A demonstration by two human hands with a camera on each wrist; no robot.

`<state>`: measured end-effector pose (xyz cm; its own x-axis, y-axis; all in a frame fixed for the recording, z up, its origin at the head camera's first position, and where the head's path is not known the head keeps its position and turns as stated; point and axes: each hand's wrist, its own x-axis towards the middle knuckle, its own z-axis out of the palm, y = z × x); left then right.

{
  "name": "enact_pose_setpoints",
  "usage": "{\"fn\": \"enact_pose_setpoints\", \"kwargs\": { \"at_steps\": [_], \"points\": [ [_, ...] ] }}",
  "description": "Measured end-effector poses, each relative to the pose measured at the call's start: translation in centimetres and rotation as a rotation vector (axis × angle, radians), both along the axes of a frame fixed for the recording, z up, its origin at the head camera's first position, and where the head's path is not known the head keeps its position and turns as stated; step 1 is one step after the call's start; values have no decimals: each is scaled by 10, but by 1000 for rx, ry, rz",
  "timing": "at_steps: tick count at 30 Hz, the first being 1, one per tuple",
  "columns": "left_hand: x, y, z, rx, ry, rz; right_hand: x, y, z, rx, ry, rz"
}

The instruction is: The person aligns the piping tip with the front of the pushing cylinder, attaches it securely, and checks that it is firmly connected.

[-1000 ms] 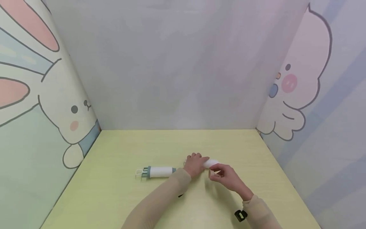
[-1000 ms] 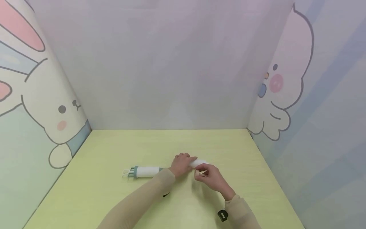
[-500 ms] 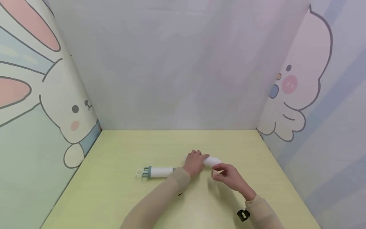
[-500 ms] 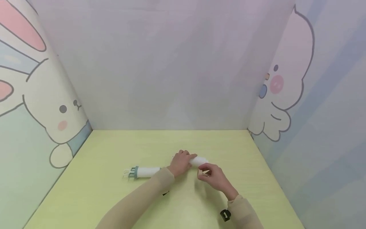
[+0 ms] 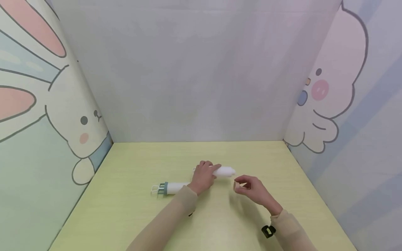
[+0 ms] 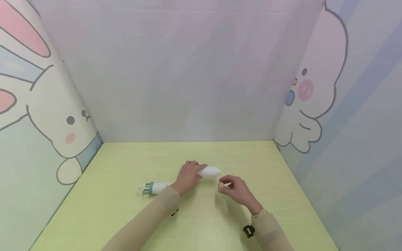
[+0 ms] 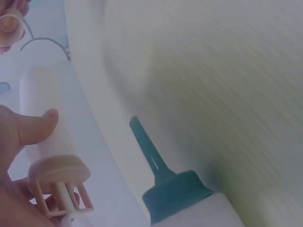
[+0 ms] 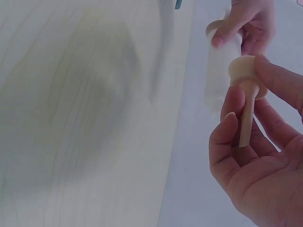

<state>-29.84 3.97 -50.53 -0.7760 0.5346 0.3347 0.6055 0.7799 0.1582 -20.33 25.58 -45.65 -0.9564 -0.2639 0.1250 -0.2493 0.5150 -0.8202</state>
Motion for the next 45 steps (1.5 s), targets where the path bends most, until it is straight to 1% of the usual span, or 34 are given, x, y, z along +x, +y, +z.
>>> {"fn": "enact_pose_setpoints", "kwargs": {
  "at_steps": [4,7,9,15,17,21,24,30,38,41,45],
  "points": [
    [5,-13,6,31,19,-7,-1,-1,5,9,-9,-2],
    [10,-23,8,61,16,-4,-3,-1,5,6,-11,1],
    [13,-30,8,76,12,1,-6,0,0,3,-6,-1],
    [24,-44,9,88,7,-2,-19,7,-25,13,5,-11],
    [27,-47,10,98,10,-8,-22,8,-29,14,11,-7],
    [34,-52,13,101,15,-14,-26,7,-31,6,25,7],
    [39,-56,16,103,12,-24,-28,4,-29,-2,31,16],
    [47,-61,14,119,-4,-21,-31,-8,-23,-17,23,49],
    [56,-64,15,151,-38,-30,-16,-29,7,-30,-8,81],
    [57,-65,16,150,-44,-27,-14,-33,11,-28,0,91],
    [57,-67,17,154,-45,-34,-15,-35,13,-32,9,103]
  ]
}}
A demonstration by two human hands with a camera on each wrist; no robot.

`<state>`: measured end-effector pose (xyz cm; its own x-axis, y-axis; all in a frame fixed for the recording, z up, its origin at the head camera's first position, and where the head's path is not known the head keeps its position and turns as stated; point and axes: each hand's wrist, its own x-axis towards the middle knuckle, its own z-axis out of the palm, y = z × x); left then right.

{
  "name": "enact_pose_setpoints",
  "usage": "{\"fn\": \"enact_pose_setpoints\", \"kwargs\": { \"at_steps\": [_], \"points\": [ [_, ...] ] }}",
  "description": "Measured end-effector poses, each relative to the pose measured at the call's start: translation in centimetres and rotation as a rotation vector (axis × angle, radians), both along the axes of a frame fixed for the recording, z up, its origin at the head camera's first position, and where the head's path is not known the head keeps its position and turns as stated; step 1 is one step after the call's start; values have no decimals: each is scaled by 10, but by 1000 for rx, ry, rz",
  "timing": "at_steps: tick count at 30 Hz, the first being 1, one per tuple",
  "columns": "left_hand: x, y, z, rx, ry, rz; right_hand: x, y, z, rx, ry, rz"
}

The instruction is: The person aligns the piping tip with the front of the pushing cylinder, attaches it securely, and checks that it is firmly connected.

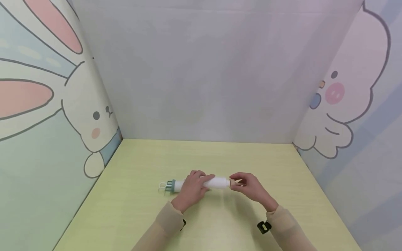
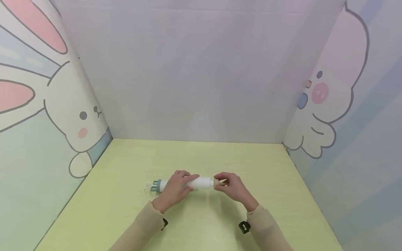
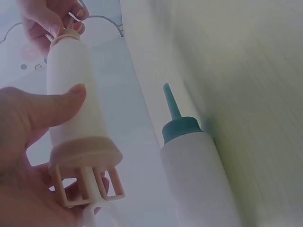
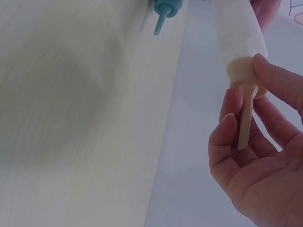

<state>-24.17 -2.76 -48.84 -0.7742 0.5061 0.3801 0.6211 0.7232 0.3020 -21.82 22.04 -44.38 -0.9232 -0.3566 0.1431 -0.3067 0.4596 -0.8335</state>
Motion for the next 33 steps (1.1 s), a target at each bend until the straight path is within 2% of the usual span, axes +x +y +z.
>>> {"fn": "enact_pose_setpoints", "kwargs": {
  "at_steps": [15,24,27,33],
  "points": [
    [1,2,2,-9,24,-1,1,-6,3,6,-2,-1],
    [3,3,5,-19,22,8,-1,-7,-2,-62,-34,-35],
    [3,3,7,-28,25,9,-4,-5,-7,-86,-22,-30],
    [1,5,11,-32,34,-2,-18,5,-30,-105,-20,-37]
  ]
}}
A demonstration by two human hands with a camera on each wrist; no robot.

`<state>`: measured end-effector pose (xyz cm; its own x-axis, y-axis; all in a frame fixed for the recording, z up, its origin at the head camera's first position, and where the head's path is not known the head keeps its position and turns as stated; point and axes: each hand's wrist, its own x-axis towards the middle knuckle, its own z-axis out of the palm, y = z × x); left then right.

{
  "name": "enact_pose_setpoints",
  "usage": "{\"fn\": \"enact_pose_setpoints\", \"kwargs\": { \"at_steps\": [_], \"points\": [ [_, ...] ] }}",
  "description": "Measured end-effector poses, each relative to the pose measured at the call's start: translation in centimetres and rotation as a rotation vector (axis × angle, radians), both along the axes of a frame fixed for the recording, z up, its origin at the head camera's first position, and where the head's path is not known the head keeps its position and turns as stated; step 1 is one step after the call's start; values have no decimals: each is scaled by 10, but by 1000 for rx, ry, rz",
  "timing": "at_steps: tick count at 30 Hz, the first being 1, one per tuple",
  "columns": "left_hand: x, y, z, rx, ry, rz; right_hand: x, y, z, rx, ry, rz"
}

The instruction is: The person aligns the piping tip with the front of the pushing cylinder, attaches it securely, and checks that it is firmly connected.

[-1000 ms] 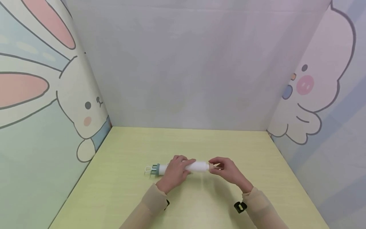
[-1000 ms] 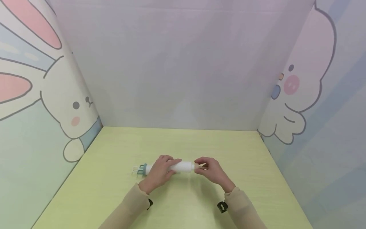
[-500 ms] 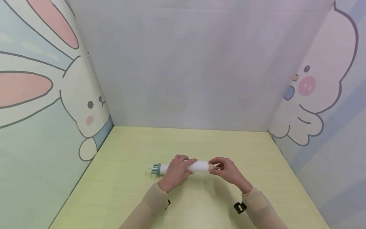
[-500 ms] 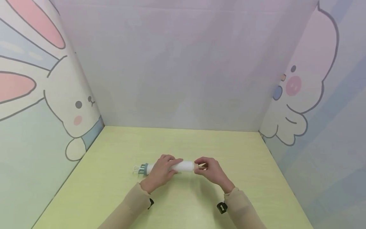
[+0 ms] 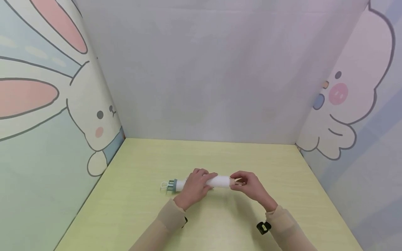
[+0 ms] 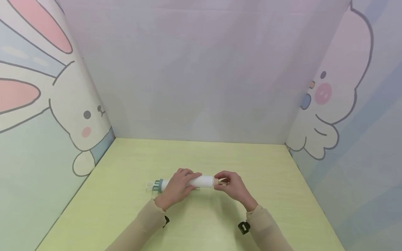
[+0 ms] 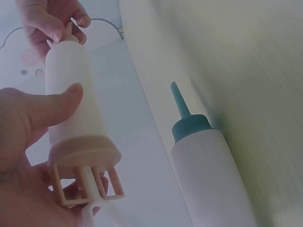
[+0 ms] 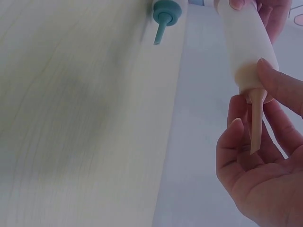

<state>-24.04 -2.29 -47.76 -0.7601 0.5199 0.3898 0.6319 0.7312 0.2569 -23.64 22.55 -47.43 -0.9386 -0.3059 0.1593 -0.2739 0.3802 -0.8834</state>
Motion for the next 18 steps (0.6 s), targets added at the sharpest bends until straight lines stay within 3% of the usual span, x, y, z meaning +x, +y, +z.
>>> {"fn": "enact_pose_setpoints", "kwargs": {
  "at_steps": [8,18],
  "points": [
    [0,0,0,-9,-60,-8,-4,5,-10,-87,-50,16],
    [0,0,1,-23,-91,-20,-5,4,-11,-66,-23,-11]
  ]
}}
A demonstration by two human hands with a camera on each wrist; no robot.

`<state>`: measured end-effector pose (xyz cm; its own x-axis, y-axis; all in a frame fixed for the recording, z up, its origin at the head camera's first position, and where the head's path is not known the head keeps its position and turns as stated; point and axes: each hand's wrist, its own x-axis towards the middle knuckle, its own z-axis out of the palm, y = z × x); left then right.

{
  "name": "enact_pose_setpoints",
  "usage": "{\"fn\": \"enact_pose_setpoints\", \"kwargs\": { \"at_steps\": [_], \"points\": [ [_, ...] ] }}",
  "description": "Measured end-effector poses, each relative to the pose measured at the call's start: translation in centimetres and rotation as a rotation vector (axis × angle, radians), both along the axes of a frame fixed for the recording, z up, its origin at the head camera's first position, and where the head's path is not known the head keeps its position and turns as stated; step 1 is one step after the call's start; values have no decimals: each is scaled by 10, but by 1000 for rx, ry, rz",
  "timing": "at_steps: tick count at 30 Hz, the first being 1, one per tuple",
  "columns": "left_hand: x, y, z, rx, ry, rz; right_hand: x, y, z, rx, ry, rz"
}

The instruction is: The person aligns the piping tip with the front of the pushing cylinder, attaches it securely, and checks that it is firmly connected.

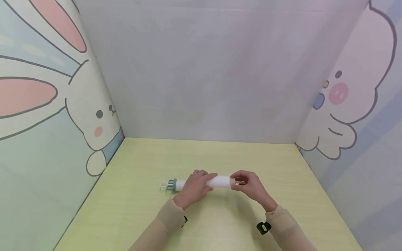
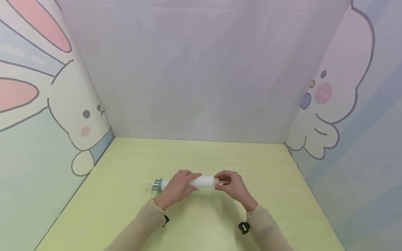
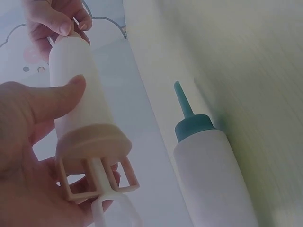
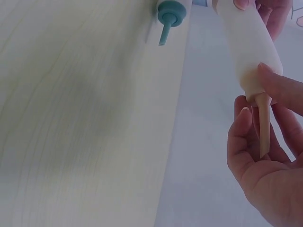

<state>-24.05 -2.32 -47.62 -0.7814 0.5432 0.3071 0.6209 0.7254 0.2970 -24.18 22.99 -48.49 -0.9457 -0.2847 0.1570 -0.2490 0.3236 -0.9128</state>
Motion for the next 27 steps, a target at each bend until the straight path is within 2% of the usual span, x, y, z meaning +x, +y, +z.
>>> {"fn": "enact_pose_setpoints", "kwargs": {
  "at_steps": [5,10,17,27],
  "points": [
    [-1,-1,0,-12,23,5,-1,0,0,-20,-3,36],
    [-1,-1,-1,2,10,12,0,0,5,-24,-20,74],
    [1,0,0,20,24,12,0,2,6,61,-79,61],
    [-1,-1,0,20,24,19,-3,-1,2,139,-53,37]
  ]
}}
